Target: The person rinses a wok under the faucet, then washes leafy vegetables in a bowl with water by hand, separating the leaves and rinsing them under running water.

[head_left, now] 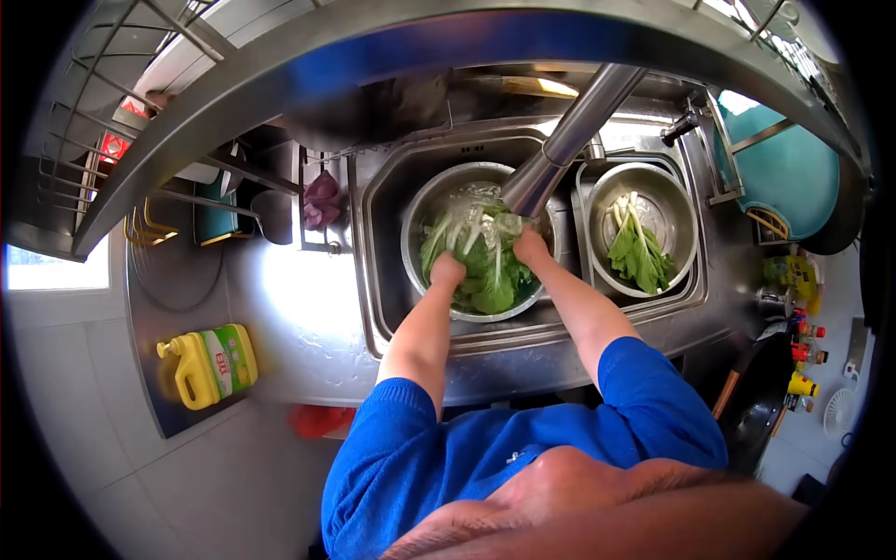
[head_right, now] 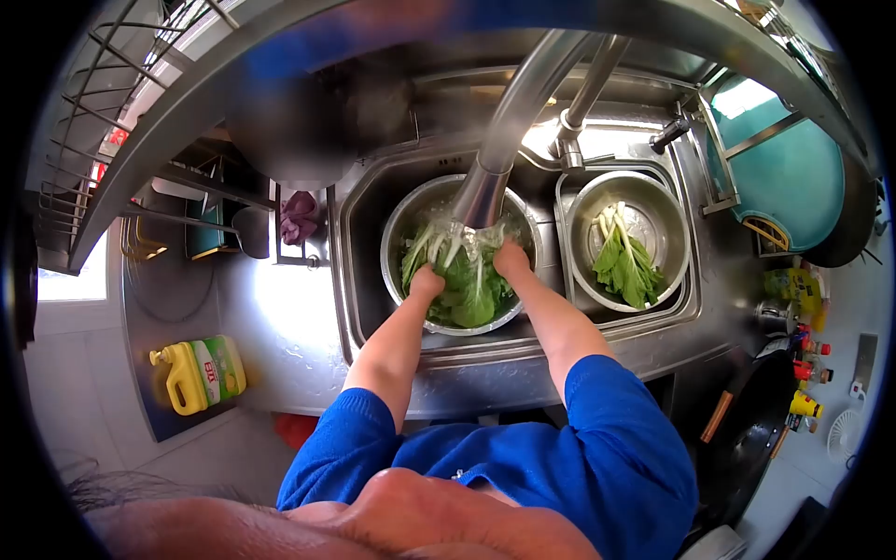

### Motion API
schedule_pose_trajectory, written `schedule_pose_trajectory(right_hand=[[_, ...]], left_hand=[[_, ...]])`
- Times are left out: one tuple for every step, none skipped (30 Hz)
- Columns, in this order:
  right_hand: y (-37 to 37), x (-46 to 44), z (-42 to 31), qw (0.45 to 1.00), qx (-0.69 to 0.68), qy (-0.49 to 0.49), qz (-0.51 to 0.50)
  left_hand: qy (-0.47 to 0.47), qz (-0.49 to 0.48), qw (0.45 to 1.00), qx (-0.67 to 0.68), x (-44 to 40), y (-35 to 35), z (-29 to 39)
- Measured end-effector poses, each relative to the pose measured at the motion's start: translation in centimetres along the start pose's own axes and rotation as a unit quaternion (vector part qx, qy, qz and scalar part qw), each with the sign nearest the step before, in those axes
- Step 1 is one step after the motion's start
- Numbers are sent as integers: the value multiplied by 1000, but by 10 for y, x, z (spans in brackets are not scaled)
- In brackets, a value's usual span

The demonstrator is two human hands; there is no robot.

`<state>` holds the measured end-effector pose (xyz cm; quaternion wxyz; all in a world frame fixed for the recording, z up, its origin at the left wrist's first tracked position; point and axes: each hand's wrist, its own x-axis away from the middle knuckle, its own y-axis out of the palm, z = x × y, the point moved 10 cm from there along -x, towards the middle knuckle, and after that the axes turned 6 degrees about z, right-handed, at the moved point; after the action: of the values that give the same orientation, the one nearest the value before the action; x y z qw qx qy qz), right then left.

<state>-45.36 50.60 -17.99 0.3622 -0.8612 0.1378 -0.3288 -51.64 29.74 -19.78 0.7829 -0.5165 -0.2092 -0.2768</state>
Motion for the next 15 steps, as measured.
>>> schedule_pose_trajectory(right_hand=[[-5, -2, 8, 998, -25, 40, 41], [2, 4, -2, 998, 5, 7, 54], [9, 15, -15, 997, 36, -25, 67], [18, 22, -29, 994, 48, -89, 40], [12, 22, -30, 994, 49, -90, 37], [25, 17, -28, 992, 52, -92, -70], [37, 17, -26, 979, 53, -92, -176], [33, 1, -12, 985, 34, -59, -159], [22, -9, -11, 988, -4, -94, -126], [8, -12, -16, 988, 26, -94, -121], [-7, -6, -26, 987, 56, -94, -120], [-11, -2, -36, 987, 57, -94, -121], [-27, -6, -46, 996, 30, -76, -41], [-39, -8, -52, 998, 3, -57, 38], [-29, -8, -54, 998, 4, -56, 37]], left_hand=[[-21, -3, 999, 27, -2, -1, -1], [-40, -6, 998, 55, -1, -4, 1], [-38, -6, 998, 57, 5, -2, 10], [10, 24, 999, -21, 15, -1, 25], [56, 54, 992, -99, 23, -1, 35], [144, 55, 975, -157, 27, 4, 44], [141, 53, 976, -158, 20, 2, 36], [190, -63, 961, -189, 17, 11, 40], [237, -177, 930, -216, 17, 20, 44], [225, -232, 910, -261, 8, 23, 36], [211, -213, 921, -247, 3, 9, 38], [151, -125, 966, -169, 8, -27, 48], [88, -32, 992, -88, 12, -62, 52], [87, -32, 992, -88, 12, -53, 55], [72, 114, 991, -1, 12, -64, 57]])
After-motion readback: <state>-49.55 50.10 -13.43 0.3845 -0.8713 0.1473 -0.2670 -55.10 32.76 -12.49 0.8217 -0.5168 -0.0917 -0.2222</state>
